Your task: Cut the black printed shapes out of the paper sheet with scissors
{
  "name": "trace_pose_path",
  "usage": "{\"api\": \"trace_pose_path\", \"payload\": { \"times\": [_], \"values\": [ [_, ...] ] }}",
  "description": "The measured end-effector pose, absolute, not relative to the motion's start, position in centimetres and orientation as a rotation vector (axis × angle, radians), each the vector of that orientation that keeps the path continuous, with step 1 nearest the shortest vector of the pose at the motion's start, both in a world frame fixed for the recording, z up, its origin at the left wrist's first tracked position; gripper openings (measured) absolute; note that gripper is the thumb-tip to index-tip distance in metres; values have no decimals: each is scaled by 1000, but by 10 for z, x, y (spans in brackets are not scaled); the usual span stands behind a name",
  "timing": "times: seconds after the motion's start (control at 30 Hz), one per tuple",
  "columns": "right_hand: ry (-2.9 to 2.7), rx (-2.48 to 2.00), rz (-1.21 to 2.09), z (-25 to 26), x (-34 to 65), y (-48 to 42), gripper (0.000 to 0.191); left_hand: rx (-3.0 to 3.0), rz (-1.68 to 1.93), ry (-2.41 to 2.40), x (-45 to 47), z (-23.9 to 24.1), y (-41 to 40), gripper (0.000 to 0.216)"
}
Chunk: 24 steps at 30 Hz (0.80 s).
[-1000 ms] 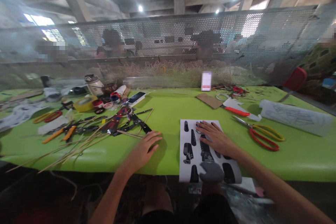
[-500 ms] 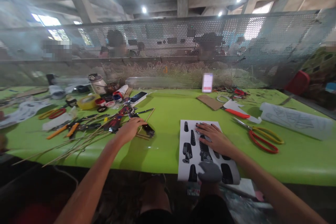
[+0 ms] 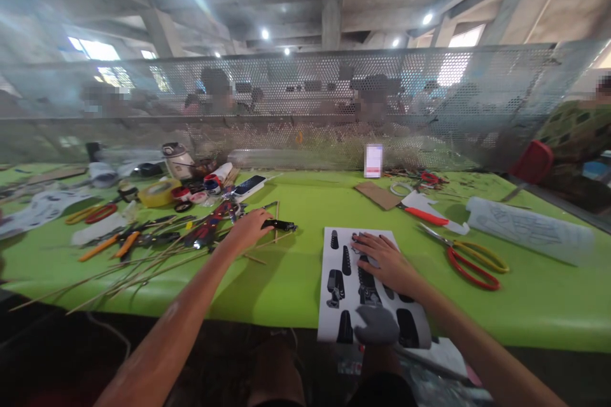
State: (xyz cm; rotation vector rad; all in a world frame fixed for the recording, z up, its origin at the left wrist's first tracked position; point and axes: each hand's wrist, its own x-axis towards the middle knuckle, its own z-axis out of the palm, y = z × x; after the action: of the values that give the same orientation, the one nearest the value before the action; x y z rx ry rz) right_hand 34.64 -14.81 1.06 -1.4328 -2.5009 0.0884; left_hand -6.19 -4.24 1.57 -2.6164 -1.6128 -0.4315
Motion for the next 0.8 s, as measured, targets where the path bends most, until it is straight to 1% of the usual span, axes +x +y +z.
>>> {"api": "trace_pose_path", "payload": {
  "times": [0.2, 0.47, 0.63, 0.8],
  "values": [
    [-2489, -1452, 106, 11, 345, -150, 45, -2368, -595, -1829, -57, 25, -31, 30],
    [-2480, -1469, 134, 10, 345, -148, 46, -2043, -773, -2179, -62, 38, 12, 32],
    [-2482, -1477, 138, 9, 344, -148, 45, -2068, -707, -2253, -62, 37, 27, 33],
    [-2479, -1477, 150, 11, 344, -148, 44, -2389, -507, -2076, -51, 18, 19, 32]
  ]
}}
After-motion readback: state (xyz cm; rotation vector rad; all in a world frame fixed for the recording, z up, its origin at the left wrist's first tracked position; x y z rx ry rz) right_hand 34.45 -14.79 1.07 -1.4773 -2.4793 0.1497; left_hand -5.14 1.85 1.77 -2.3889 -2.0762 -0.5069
